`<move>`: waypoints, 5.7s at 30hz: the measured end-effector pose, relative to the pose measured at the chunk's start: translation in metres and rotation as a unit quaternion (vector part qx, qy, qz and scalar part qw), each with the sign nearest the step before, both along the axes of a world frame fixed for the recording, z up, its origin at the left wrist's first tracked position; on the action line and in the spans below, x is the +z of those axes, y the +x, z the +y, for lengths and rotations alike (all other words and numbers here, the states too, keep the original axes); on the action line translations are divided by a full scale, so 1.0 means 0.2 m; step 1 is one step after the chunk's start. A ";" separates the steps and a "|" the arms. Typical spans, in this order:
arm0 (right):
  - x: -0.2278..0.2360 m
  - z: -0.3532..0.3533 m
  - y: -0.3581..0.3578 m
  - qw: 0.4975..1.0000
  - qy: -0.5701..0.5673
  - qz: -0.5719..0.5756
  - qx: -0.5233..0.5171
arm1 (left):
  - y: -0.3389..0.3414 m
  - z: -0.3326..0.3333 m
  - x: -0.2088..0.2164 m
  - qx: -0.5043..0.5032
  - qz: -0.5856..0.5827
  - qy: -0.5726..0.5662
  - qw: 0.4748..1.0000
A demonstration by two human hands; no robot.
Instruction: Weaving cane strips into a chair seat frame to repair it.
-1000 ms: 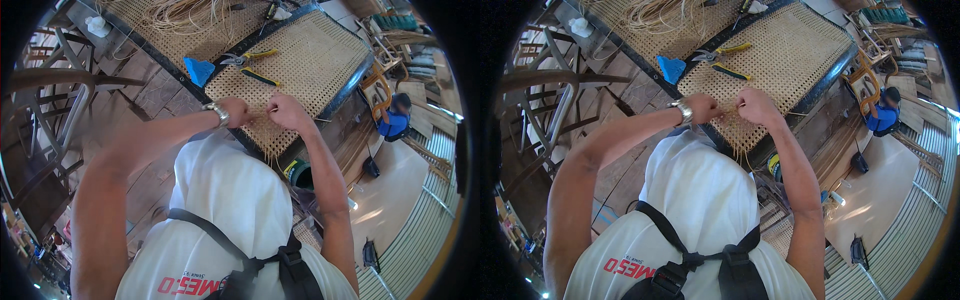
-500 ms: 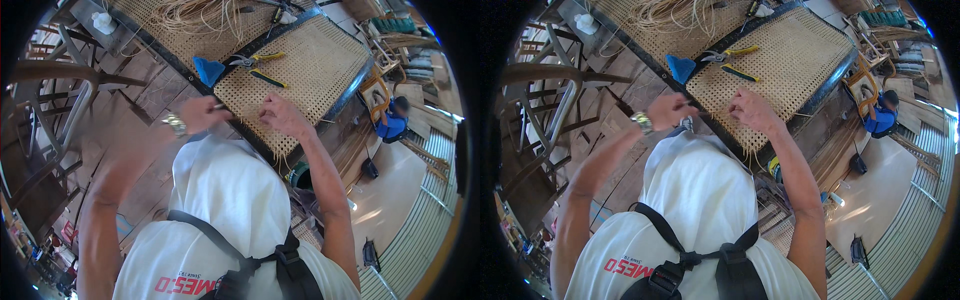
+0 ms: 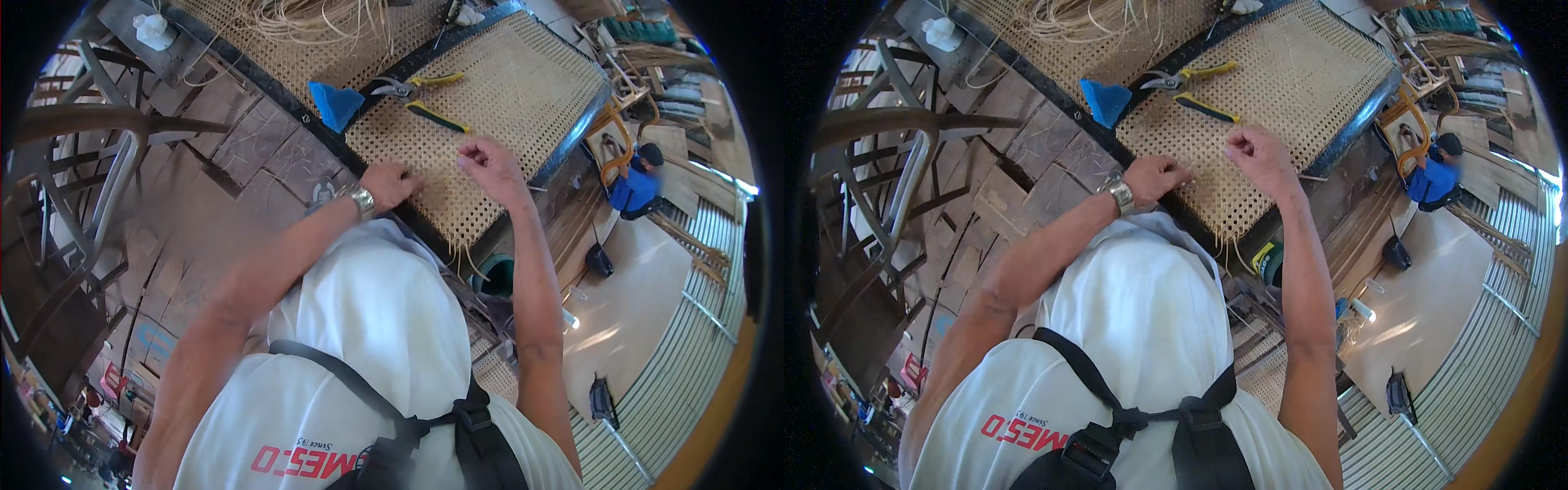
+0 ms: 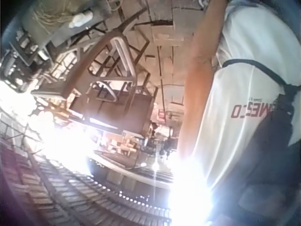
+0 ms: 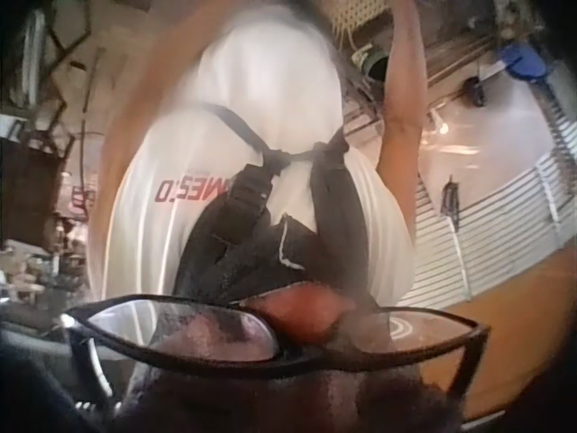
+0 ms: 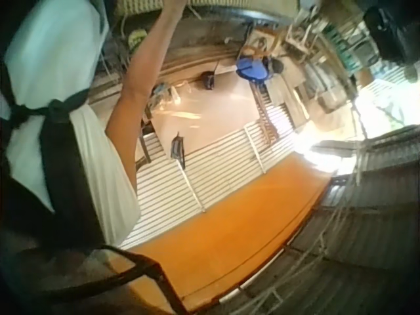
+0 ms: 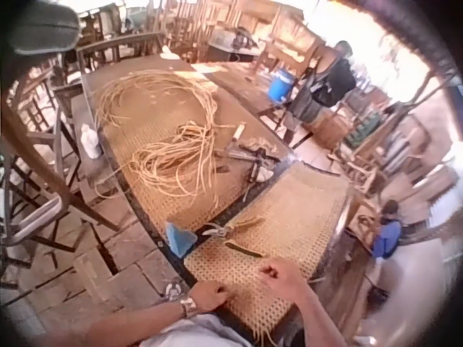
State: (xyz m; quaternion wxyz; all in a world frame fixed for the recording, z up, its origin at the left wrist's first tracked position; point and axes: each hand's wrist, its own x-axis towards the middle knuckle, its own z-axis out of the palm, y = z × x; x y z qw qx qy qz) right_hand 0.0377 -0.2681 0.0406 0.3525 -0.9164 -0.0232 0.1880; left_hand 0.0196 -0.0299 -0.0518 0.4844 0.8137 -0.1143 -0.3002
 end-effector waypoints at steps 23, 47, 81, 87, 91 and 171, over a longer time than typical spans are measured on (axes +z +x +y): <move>0.11 0.13 0.16 0.975 0.066 0.191 0.088 | -0.02 0.29 0.18 0.003 0.246 -0.029 0.969; -0.02 0.15 0.21 0.966 -0.148 0.125 0.170 | 0.08 -0.13 0.26 -0.229 0.082 0.123 0.962; 0.01 0.29 0.08 0.981 0.067 0.178 0.033 | -0.05 0.31 0.16 0.030 0.238 -0.057 0.969; 0.00 0.25 0.09 0.983 -0.091 0.121 0.100 | 0.04 0.15 0.20 -0.067 0.260 -0.059 0.962; 0.05 0.24 0.13 0.984 -0.114 0.066 0.120 | 0.10 0.12 0.19 -0.093 0.305 -0.054 0.946; 0.00 0.41 0.05 0.966 0.075 0.217 0.123 | 0.07 0.46 0.37 -0.021 -0.033 0.106 0.994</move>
